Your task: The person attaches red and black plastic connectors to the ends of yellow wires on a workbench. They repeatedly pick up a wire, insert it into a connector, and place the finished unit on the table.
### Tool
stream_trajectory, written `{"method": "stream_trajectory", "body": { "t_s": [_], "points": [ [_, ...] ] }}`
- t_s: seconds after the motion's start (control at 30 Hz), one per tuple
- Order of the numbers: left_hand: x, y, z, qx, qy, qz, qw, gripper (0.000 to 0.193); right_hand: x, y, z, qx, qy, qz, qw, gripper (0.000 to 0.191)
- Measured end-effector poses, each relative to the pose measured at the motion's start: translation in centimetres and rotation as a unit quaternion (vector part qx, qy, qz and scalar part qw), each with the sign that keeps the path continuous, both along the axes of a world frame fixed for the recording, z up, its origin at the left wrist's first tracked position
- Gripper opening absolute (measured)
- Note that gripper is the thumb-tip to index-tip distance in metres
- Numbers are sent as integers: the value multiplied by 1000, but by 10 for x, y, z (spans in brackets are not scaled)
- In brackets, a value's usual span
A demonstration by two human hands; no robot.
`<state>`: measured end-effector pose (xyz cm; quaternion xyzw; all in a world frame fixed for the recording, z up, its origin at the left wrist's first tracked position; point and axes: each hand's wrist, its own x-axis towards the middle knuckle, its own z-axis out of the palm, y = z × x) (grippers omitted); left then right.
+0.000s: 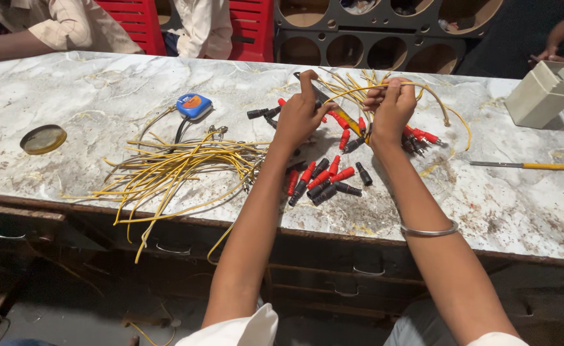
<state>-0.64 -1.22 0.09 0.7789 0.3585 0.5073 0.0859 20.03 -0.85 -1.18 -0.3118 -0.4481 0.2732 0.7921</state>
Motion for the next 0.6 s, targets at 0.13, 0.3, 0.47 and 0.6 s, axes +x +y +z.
{"method": "stream_trajectory", "body": {
  "t_s": [0.13,0.3,0.47,0.6],
  "points": [
    [2,-1,1,29,-9,-23,999,69,-2,-3,1,-1,-17,-8,1000,23],
    [5,-2,0,24,4,-31,999,67,-13,-9,0,-6,-102,-26,994,24],
    [5,-2,0,20,11,-30,999,69,-8,-9,3,9,-47,-24,999,23],
    [5,-3,0,46,9,-26,999,68,-2,-8,4,-2,-23,-43,999,23]
  ]
}}
